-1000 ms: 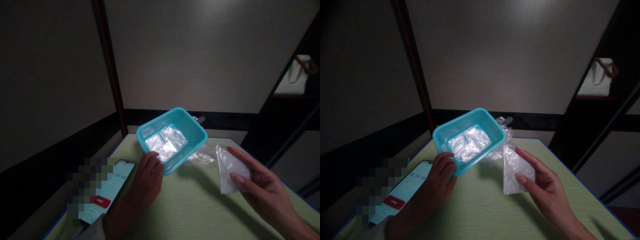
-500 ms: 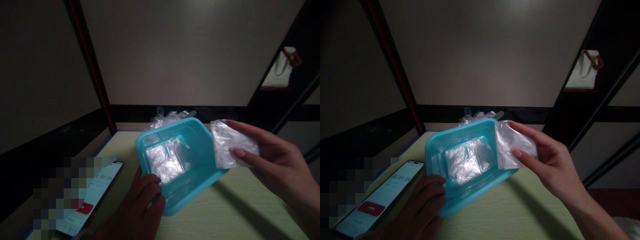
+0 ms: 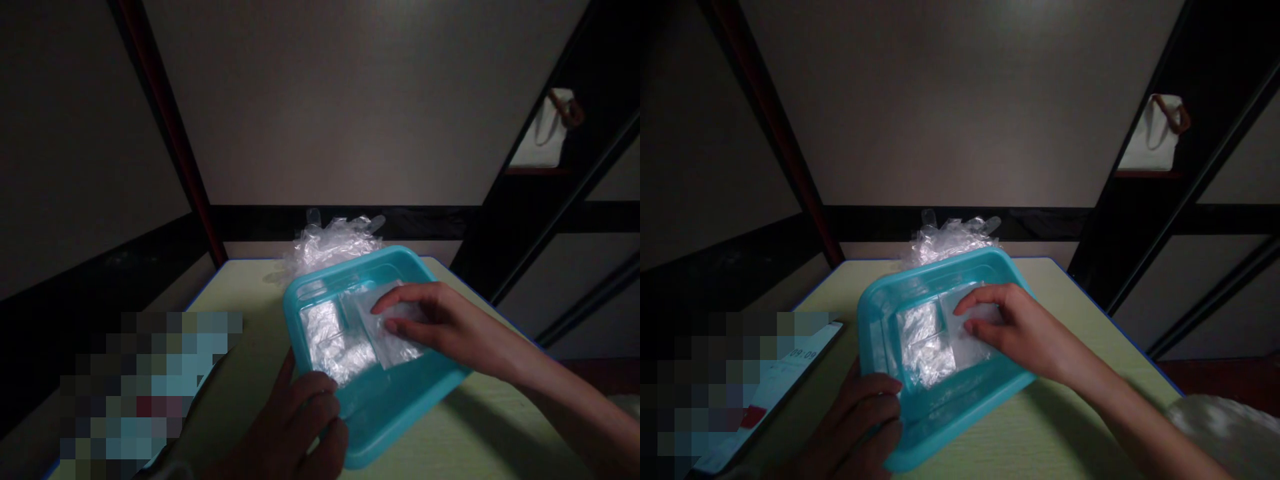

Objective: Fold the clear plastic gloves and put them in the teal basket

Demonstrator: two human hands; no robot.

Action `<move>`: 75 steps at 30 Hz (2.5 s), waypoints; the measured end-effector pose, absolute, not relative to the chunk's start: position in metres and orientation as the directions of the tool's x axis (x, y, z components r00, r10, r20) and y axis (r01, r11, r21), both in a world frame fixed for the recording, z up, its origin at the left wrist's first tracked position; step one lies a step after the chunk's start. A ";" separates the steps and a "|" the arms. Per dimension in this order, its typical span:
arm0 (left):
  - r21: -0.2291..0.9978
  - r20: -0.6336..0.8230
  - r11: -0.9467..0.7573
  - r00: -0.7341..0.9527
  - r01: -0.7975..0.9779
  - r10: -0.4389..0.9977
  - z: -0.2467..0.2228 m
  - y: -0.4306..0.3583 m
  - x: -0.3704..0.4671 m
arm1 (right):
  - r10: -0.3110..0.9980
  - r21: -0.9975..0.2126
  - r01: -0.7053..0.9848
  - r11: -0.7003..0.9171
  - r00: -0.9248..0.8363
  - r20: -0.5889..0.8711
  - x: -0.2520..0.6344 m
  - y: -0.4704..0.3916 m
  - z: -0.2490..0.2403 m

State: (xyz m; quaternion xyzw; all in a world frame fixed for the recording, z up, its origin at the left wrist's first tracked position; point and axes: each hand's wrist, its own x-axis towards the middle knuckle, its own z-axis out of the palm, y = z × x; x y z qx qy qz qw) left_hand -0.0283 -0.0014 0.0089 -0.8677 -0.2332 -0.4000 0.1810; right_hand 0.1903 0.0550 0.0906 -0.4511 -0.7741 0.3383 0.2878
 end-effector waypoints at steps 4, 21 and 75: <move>-0.134 0.824 -0.828 0.526 0.544 0.212 0.005 0.000 -0.024 | 0.905 -0.881 0.450 0.147 -0.420 -0.064 0.182 0.059 0.089; -0.025 0.761 -0.846 0.559 0.533 0.329 0.006 -0.006 -0.024 | 0.823 -0.855 -0.074 -0.514 -0.324 -0.467 0.157 0.048 0.088; -0.052 0.805 -0.859 0.531 0.509 0.266 0.013 0.003 -0.019 | 0.805 -0.853 -0.045 -0.520 -0.359 -0.472 0.147 0.046 0.091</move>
